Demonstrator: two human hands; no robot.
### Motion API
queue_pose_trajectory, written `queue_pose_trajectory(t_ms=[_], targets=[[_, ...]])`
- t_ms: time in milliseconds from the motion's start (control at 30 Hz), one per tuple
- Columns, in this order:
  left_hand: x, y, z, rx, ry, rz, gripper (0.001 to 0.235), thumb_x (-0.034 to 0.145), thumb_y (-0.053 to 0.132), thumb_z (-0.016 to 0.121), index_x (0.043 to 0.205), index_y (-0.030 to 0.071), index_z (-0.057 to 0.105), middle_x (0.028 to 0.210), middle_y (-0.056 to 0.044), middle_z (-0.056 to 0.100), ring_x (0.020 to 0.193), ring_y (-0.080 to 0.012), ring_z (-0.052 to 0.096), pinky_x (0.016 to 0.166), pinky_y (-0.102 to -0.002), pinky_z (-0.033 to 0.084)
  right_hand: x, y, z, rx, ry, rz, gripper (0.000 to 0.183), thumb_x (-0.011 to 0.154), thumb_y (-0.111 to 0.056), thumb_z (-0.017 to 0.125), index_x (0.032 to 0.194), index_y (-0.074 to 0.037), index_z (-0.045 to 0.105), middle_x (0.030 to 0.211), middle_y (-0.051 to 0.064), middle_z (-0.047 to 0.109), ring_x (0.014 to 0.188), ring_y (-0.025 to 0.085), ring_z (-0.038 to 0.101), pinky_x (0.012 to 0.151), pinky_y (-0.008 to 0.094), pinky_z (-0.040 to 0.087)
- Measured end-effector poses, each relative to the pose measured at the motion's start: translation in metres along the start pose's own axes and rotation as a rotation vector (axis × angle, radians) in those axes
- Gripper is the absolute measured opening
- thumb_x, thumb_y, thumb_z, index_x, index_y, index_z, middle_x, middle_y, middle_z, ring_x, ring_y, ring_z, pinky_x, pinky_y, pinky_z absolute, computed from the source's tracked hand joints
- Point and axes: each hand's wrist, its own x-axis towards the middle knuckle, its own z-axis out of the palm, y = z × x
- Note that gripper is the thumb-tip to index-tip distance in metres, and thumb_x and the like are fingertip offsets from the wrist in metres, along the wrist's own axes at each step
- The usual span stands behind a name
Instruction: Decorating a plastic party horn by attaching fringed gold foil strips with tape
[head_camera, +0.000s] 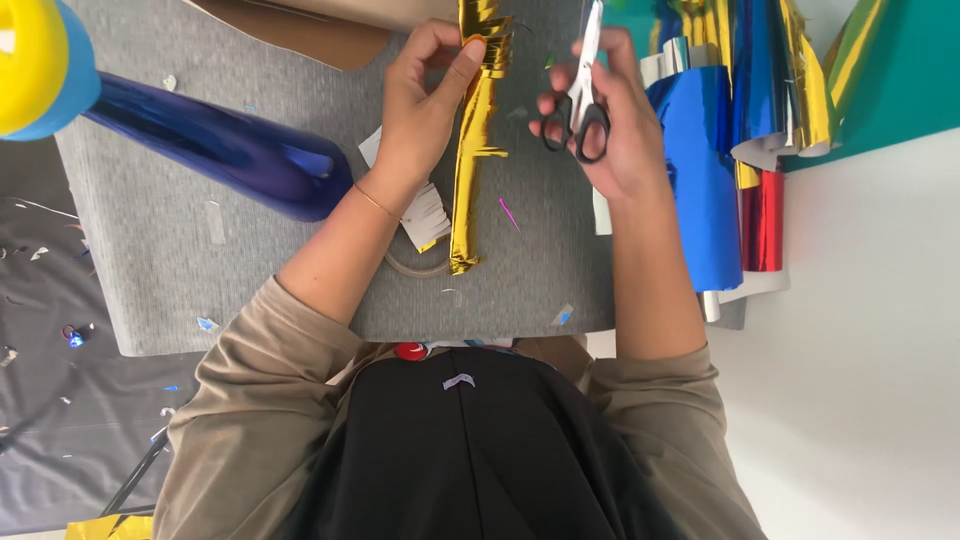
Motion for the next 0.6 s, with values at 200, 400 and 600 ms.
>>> queue_pose_trajectory(t_ms=[200, 400, 600], targets=[[0.0, -0.013, -0.002, -0.161, 0.103, -0.256, 0.011, 0.1, 0.025, 0.068, 0.101, 0.017, 0.061, 0.092, 0.005, 0.058, 0.062, -0.0059, 0.051, 0.044, -0.02, 0.035, 0.046, 0.028, 0.014, 0.234, 0.071, -0.029, 0.015, 0.098, -0.021, 0.058, 0.109, -0.011, 0.06, 0.088, 0.005, 0.054, 0.07, 0.014, 0.051, 0.06, 0.027, 0.039], [0.004, -0.009, -0.002, -0.194, 0.093, -0.295, 0.014, 0.099, 0.022, 0.068, 0.098, 0.016, 0.055, 0.095, 0.001, 0.058, 0.066, -0.0103, 0.062, 0.044, -0.021, 0.045, 0.04, 0.04, 0.011, -0.048, 0.07, -0.089, 0.015, 0.097, -0.022, 0.069, 0.103, -0.007, 0.068, 0.095, 0.007, 0.067, 0.07, 0.014, 0.059, 0.061, 0.022, 0.046], [0.0, -0.008, 0.0, -0.166, -0.024, -0.265, 0.013, 0.101, 0.022, 0.066, 0.102, 0.014, 0.056, 0.1, -0.001, 0.061, 0.069, -0.0115, 0.065, 0.047, -0.021, 0.049, 0.038, 0.037, 0.014, -0.161, 0.003, -0.151, 0.049, 0.099, -0.032, 0.073, 0.138, -0.009, 0.054, 0.101, 0.002, 0.058, 0.075, 0.014, 0.061, 0.065, 0.023, 0.047]])
